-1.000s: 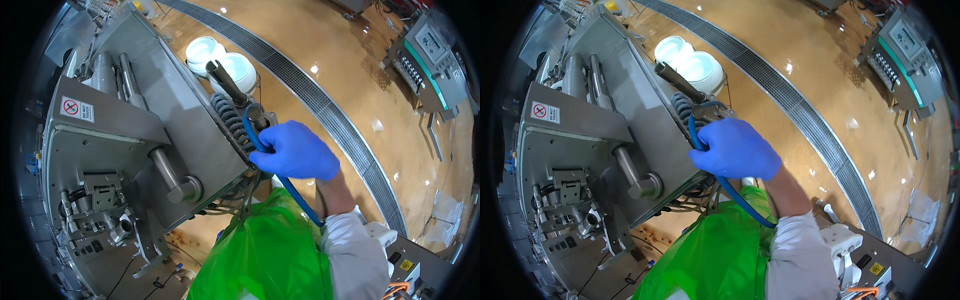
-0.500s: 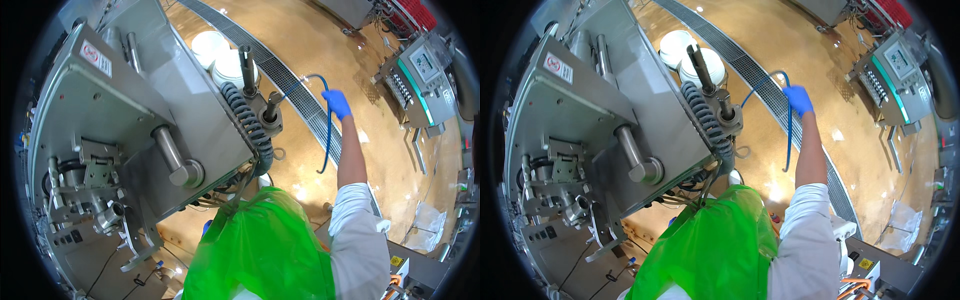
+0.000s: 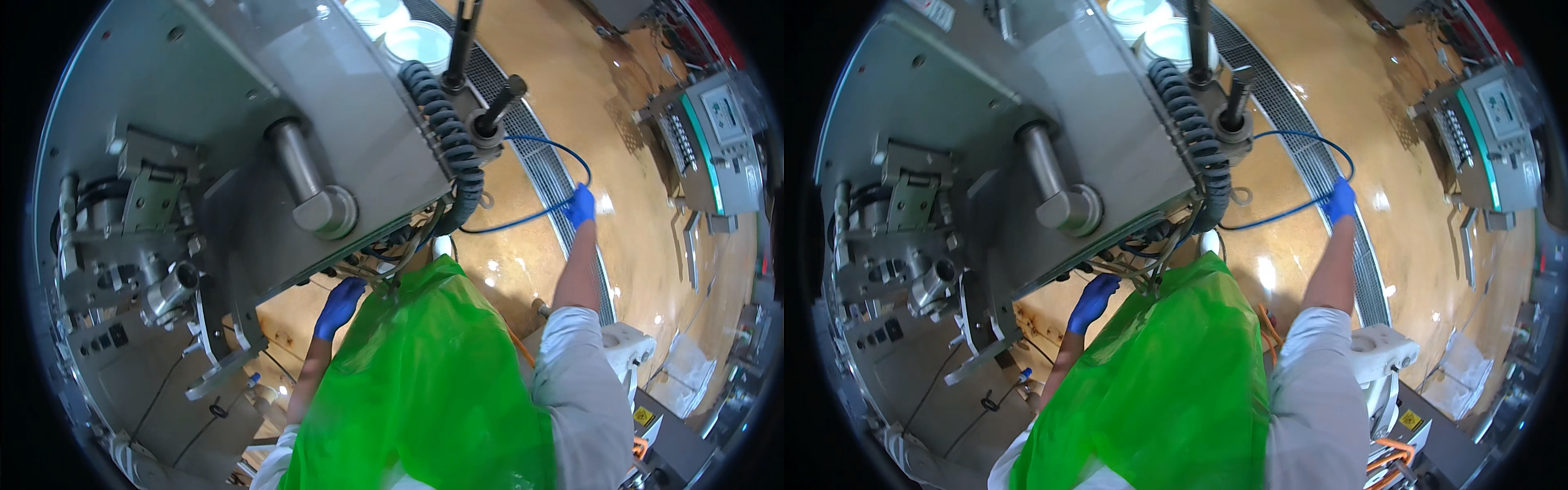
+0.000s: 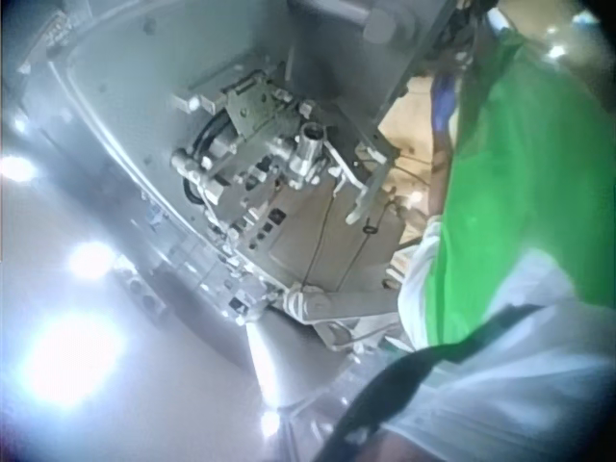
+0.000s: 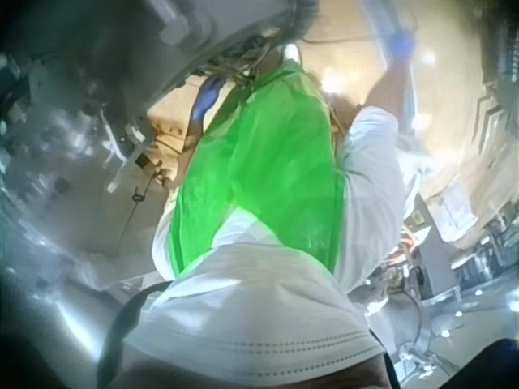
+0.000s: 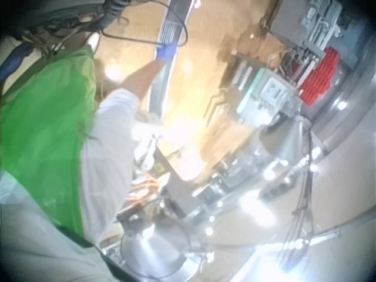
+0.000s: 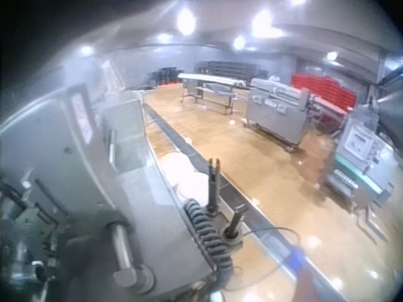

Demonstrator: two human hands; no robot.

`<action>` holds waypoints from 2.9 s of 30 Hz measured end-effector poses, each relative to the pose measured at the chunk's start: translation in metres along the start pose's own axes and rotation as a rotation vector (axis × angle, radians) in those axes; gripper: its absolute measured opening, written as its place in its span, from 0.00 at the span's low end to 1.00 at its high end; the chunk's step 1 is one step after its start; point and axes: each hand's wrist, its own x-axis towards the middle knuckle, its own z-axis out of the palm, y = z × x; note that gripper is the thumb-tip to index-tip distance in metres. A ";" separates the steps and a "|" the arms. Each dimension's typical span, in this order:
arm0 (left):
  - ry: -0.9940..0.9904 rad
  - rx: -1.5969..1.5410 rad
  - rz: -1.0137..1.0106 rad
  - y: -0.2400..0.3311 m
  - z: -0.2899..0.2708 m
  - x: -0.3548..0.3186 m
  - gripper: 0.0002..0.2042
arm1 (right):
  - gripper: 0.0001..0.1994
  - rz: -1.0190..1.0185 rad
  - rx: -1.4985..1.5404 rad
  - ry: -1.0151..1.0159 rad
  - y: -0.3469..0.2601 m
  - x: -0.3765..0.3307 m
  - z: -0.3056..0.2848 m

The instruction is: The person assembles a stainless steel machine by attaching and tightening multiple metal components, including cylindrical parts and a large triangular cover. They use their gloved hands to align and secure the pieces, occasionally moving around the machine to access different sides.

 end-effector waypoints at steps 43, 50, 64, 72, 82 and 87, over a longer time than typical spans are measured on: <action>-0.217 -0.150 0.098 0.078 0.015 0.024 0.15 | 0.19 0.464 -1.071 -0.517 0.157 -0.018 0.056; -0.327 -0.331 0.075 0.202 0.034 0.051 0.15 | 0.17 0.304 -0.512 -0.209 0.081 0.135 0.039; -0.073 -0.455 -0.182 0.368 0.058 0.106 0.21 | 0.16 0.120 -0.195 -0.736 -0.051 0.158 0.222; 0.197 -0.300 -0.133 0.376 0.046 0.107 0.24 | 0.16 0.119 -0.079 -0.897 -0.118 0.142 0.260; 0.249 -0.482 -0.091 0.391 0.034 0.119 0.21 | 0.10 -0.055 -0.264 -1.346 -0.150 0.062 0.292; 0.240 -0.520 -0.046 0.370 0.041 0.113 0.19 | 0.12 -0.434 -0.847 -1.290 -0.096 0.087 0.277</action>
